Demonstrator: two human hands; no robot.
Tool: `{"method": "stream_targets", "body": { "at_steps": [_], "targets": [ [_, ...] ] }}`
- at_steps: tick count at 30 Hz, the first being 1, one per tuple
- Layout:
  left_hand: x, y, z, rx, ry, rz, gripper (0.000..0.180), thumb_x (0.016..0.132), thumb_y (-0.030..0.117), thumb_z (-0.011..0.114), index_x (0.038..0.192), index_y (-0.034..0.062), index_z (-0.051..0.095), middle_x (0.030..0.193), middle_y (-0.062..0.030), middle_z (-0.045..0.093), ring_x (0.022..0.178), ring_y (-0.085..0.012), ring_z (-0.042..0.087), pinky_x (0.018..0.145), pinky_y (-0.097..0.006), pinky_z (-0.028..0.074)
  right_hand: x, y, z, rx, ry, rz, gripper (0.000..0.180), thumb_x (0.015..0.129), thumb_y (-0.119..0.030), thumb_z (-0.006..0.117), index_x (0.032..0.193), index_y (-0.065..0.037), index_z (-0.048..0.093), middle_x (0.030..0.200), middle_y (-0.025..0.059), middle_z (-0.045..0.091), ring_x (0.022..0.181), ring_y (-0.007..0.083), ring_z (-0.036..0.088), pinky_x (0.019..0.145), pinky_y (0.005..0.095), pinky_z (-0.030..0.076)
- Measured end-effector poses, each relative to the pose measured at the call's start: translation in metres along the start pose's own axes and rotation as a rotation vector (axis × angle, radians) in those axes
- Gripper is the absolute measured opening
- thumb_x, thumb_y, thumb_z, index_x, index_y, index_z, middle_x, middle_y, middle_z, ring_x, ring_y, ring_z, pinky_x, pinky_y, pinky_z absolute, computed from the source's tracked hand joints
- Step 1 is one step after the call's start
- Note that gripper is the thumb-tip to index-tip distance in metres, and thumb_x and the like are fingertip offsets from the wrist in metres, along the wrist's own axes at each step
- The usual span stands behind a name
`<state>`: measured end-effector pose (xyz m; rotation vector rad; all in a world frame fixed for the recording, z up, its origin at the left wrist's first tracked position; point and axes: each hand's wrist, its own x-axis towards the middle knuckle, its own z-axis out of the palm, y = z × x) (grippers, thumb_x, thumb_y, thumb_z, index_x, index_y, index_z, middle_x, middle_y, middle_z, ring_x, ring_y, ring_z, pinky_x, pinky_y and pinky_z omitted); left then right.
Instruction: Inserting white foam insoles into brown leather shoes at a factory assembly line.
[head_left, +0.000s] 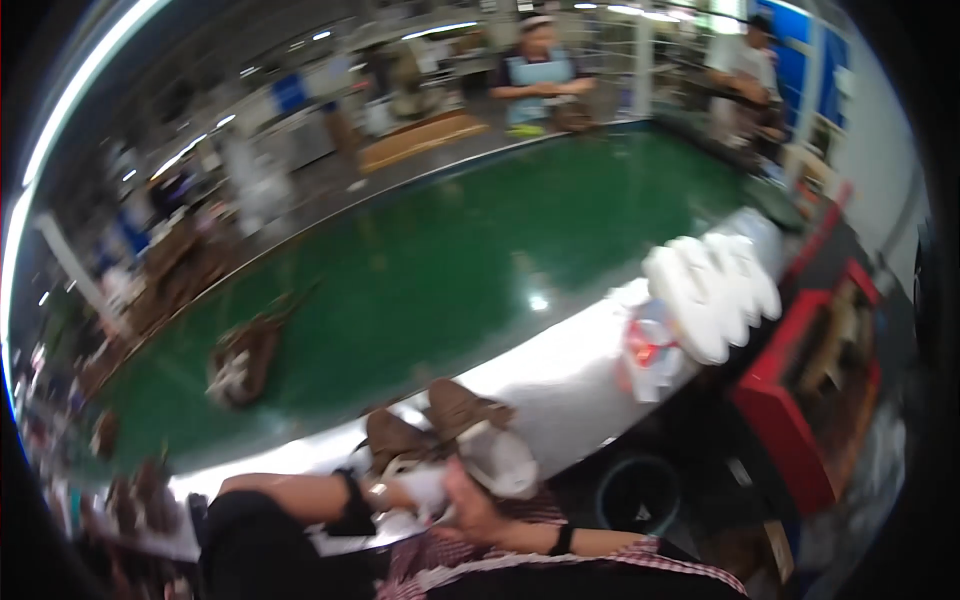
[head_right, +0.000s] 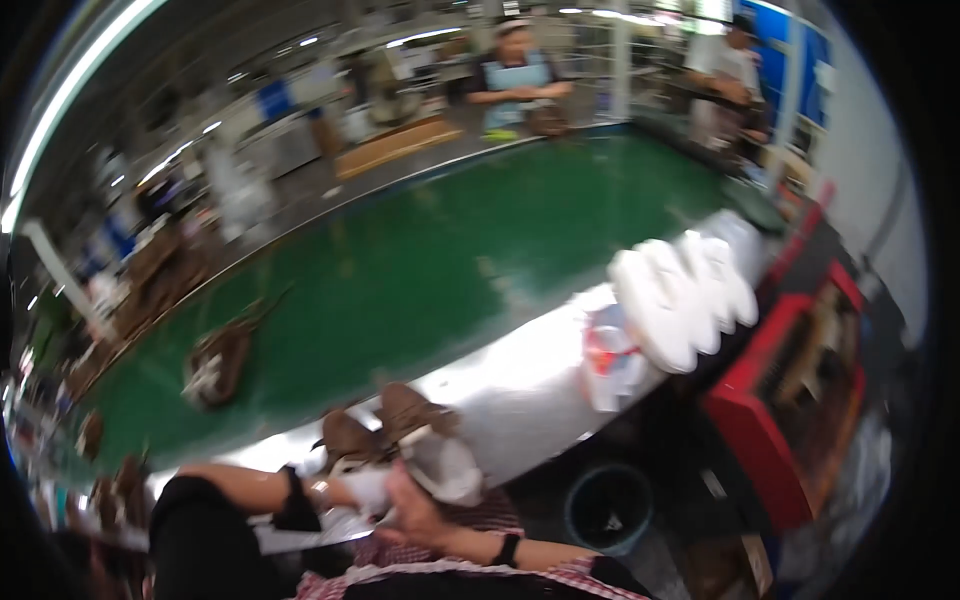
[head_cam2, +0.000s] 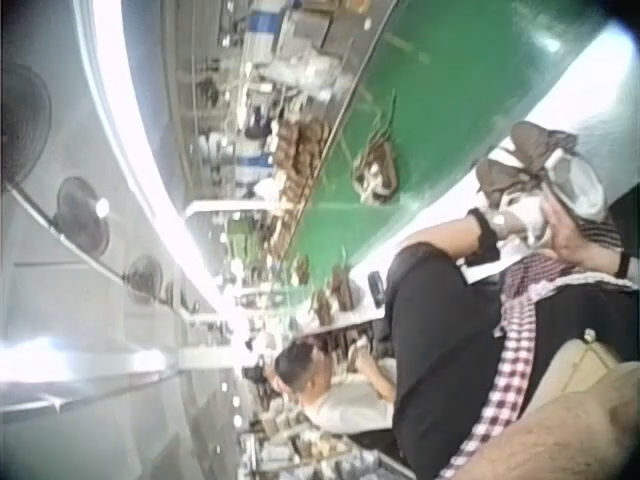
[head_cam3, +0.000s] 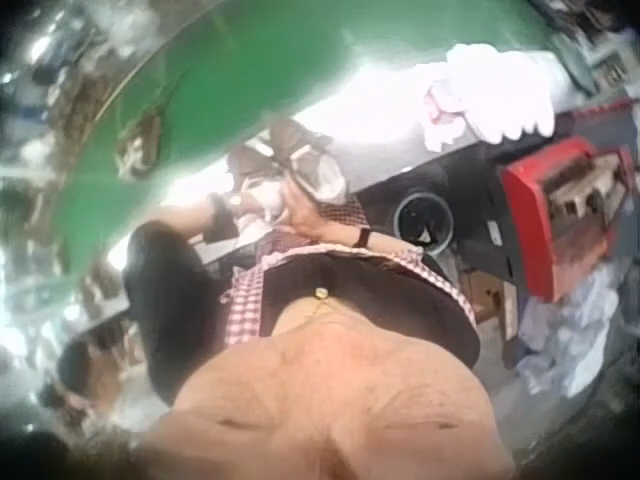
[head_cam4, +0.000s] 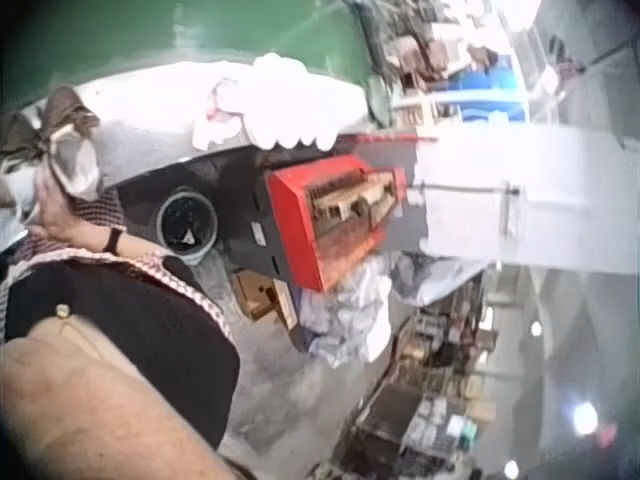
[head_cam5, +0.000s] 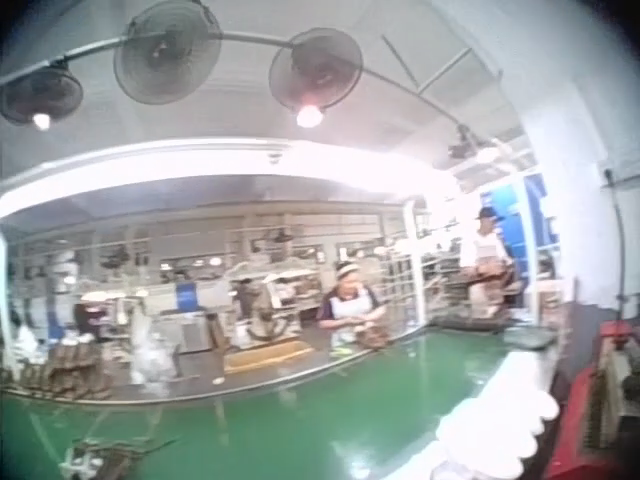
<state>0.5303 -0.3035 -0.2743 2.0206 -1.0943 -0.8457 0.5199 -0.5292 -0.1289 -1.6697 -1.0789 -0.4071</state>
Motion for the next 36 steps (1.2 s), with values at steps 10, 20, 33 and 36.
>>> {"method": "stream_targets", "body": {
  "at_steps": [10,20,33,36],
  "targets": [
    [0.034,0.032,-0.128,0.4,-0.137,-0.297,0.036,0.08,0.027,0.051,0.112,0.0099,0.052,0.118,-0.0146,0.046,0.106,-0.0254,0.045,0.092,-0.033,0.034,0.0,-0.012,-0.013,-0.18,-0.026,0.09,0.083,0.073,-0.034,0.065,0.128,0.008,0.019,0.133,0.0349,0.013,0.12,0.0483,0.026,0.1,0.046,0.024],
    [0.01,0.234,-0.11,0.432,0.323,-0.264,0.022,0.078,0.028,0.048,0.089,0.0124,0.059,0.078,-0.0177,0.06,0.07,-0.0371,0.058,0.065,-0.044,0.046,0.051,-0.039,-0.129,-0.604,-0.073,-0.134,0.031,0.073,-0.018,0.056,0.097,0.001,0.055,0.1,0.0178,0.056,0.087,0.0297,0.057,0.076,0.0386,0.047],
    [0.005,0.27,-0.097,0.091,0.418,-0.716,0.051,0.062,0.046,0.07,0.085,0.0017,0.058,0.066,-0.0114,0.058,0.056,-0.022,0.056,0.052,-0.033,0.045,0.028,0.03,-0.071,-0.332,-0.322,0.43,0.02,0.082,-0.02,0.042,0.085,-0.003,0.052,0.079,0.0191,0.058,0.073,0.0353,0.057,0.064,0.0411,0.044],
    [0.001,0.275,-0.139,-0.2,0.422,-0.624,0.033,0.063,0.029,0.075,0.073,0.0031,0.059,0.066,-0.0024,0.056,0.062,-0.0075,0.052,0.054,-0.022,0.041,0.015,0.07,-0.094,-0.468,-0.124,0.411,0.03,0.08,-0.019,0.047,0.104,-0.001,0.051,0.099,0.0191,0.055,0.092,0.0333,0.052,0.078,0.0387,0.042]
  ]
}}
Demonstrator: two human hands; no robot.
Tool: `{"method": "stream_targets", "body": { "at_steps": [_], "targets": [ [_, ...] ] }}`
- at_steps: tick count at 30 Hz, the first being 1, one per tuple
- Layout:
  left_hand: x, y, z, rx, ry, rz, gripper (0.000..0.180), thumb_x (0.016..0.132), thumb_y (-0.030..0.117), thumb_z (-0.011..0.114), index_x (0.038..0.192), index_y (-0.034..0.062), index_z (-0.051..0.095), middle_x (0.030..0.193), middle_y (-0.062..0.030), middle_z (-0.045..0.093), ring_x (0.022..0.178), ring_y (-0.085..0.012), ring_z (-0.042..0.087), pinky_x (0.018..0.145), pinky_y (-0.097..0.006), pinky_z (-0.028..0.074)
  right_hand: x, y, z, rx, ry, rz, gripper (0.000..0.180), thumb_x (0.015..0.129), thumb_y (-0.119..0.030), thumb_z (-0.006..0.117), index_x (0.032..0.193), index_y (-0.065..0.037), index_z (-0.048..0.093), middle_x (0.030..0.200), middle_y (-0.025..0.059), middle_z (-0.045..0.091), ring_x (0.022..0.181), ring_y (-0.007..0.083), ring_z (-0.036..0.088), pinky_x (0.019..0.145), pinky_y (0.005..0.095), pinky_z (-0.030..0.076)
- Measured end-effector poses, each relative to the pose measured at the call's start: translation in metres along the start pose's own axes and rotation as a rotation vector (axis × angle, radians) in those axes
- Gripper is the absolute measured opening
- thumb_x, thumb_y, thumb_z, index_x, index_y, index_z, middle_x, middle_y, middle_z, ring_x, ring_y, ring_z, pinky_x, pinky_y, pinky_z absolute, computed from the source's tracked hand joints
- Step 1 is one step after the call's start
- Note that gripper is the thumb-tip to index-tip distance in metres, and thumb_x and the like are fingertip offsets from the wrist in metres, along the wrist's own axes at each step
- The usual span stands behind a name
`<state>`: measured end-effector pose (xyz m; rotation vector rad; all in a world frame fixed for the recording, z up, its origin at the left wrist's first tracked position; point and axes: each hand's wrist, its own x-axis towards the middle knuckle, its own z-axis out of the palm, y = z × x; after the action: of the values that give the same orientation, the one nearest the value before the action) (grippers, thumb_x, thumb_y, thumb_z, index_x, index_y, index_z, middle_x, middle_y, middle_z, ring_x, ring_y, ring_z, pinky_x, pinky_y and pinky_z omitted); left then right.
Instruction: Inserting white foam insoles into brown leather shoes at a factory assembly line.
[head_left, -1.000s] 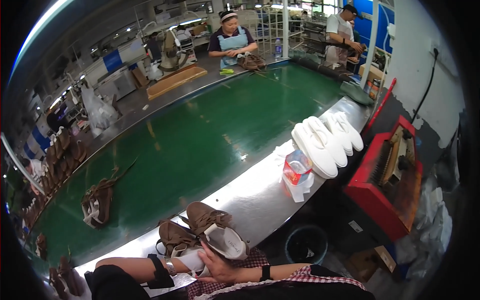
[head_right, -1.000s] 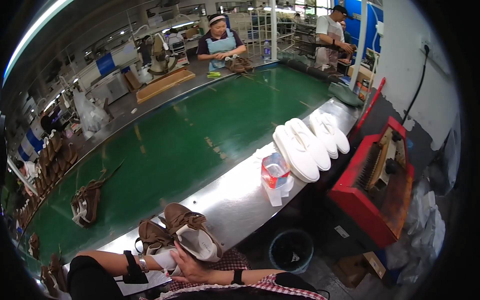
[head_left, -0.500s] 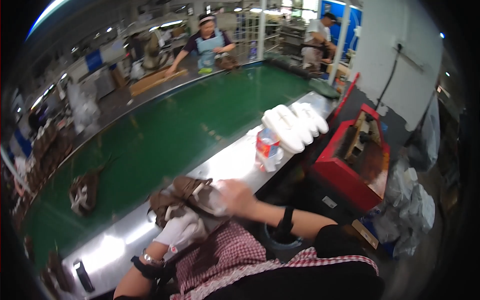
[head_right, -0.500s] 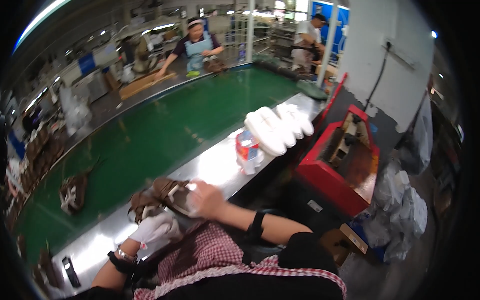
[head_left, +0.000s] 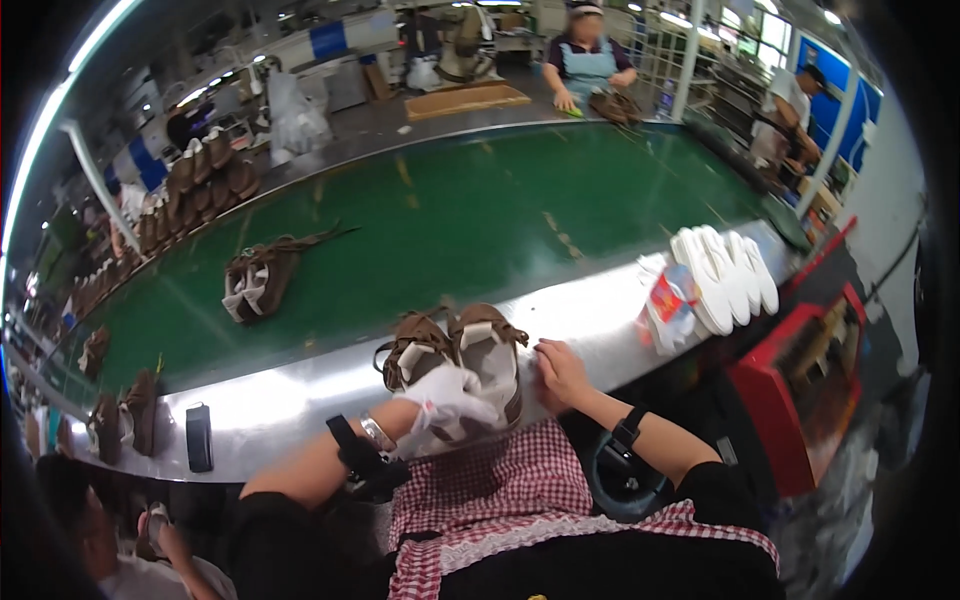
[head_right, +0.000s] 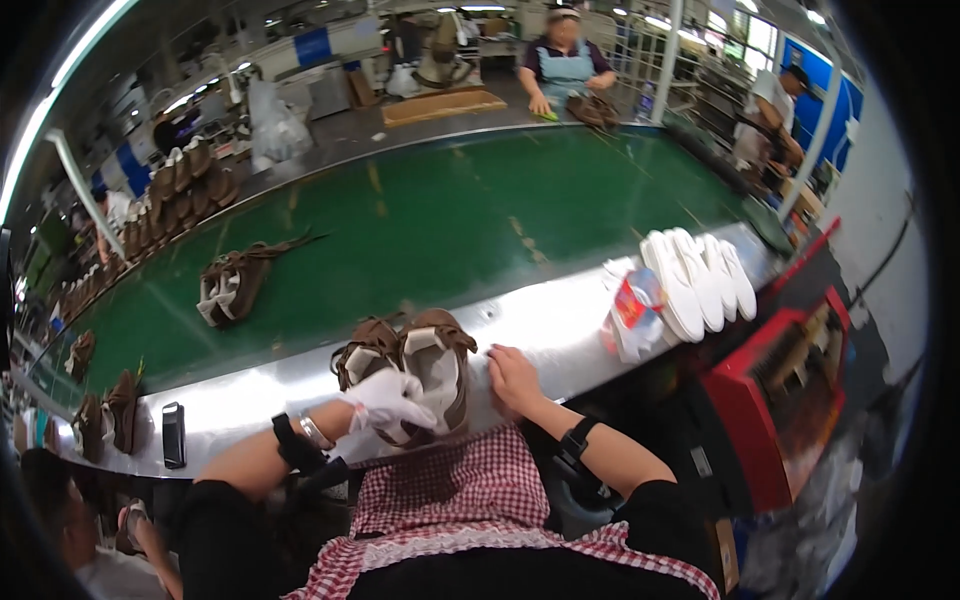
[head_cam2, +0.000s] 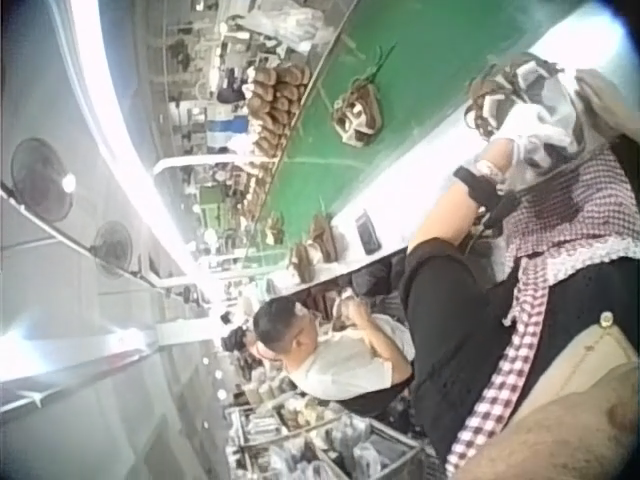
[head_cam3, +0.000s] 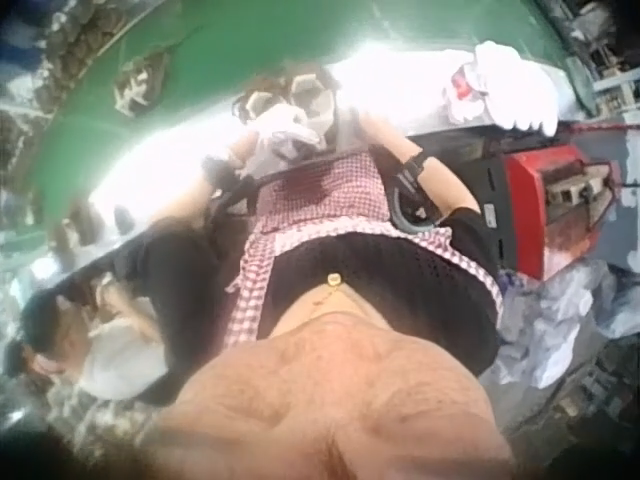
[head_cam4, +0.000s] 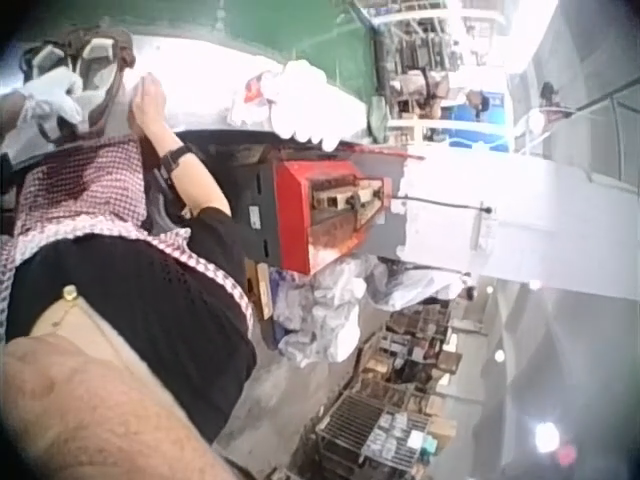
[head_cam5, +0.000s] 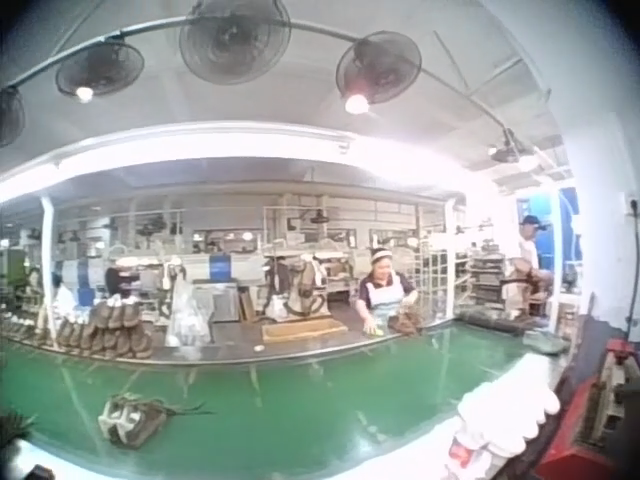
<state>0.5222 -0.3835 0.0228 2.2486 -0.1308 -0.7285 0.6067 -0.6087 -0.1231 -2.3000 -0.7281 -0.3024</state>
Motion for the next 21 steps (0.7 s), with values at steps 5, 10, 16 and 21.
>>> {"method": "stream_targets", "body": {
  "at_steps": [5,10,16,21],
  "targets": [
    [0.017,0.032,-0.081,-0.672,0.072,0.143,0.023,0.072,0.015,0.067,0.089,0.0014,0.061,0.084,-0.0033,0.06,0.073,-0.0092,0.055,0.063,-0.025,0.047,0.021,0.005,0.006,-0.364,-0.071,-0.281,0.043,0.074,-0.023,0.055,0.108,0.0,0.045,0.113,0.019,0.044,0.108,0.0336,0.04,0.091,0.0394,0.034],
    [0.106,0.029,-0.142,-0.296,0.309,0.272,0.028,0.066,0.02,0.072,0.082,-0.0009,0.062,0.071,-0.0034,0.061,0.064,-0.0095,0.055,0.059,-0.025,0.046,0.05,0.015,-0.014,-0.214,-0.246,-0.352,0.04,0.073,-0.024,0.056,0.102,0.001,0.046,0.103,0.017,0.046,0.1,0.0307,0.043,0.086,0.0397,0.035],
    [0.221,0.004,-0.178,0.593,0.753,0.256,0.037,0.061,0.035,0.07,0.078,0.0031,0.062,0.072,-0.0144,0.059,0.063,-0.0279,0.057,0.062,-0.036,0.047,0.059,0.023,-0.009,-0.137,-0.175,-0.463,0.04,0.072,-0.02,0.057,0.103,0.002,0.045,0.106,0.0164,0.045,0.101,0.0306,0.043,0.087,0.0397,0.034],
    [0.259,-0.053,-0.124,1.018,0.927,0.007,0.067,0.06,0.033,0.068,0.117,0.0092,0.043,0.124,-0.0096,0.036,0.114,-0.0277,0.034,0.087,-0.04,0.036,0.062,0.029,-0.009,-0.124,-0.174,-0.467,0.038,0.072,-0.019,0.057,0.101,0.002,0.046,0.107,0.0159,0.045,0.104,0.0299,0.042,0.089,0.0383,0.034]
  ]
}}
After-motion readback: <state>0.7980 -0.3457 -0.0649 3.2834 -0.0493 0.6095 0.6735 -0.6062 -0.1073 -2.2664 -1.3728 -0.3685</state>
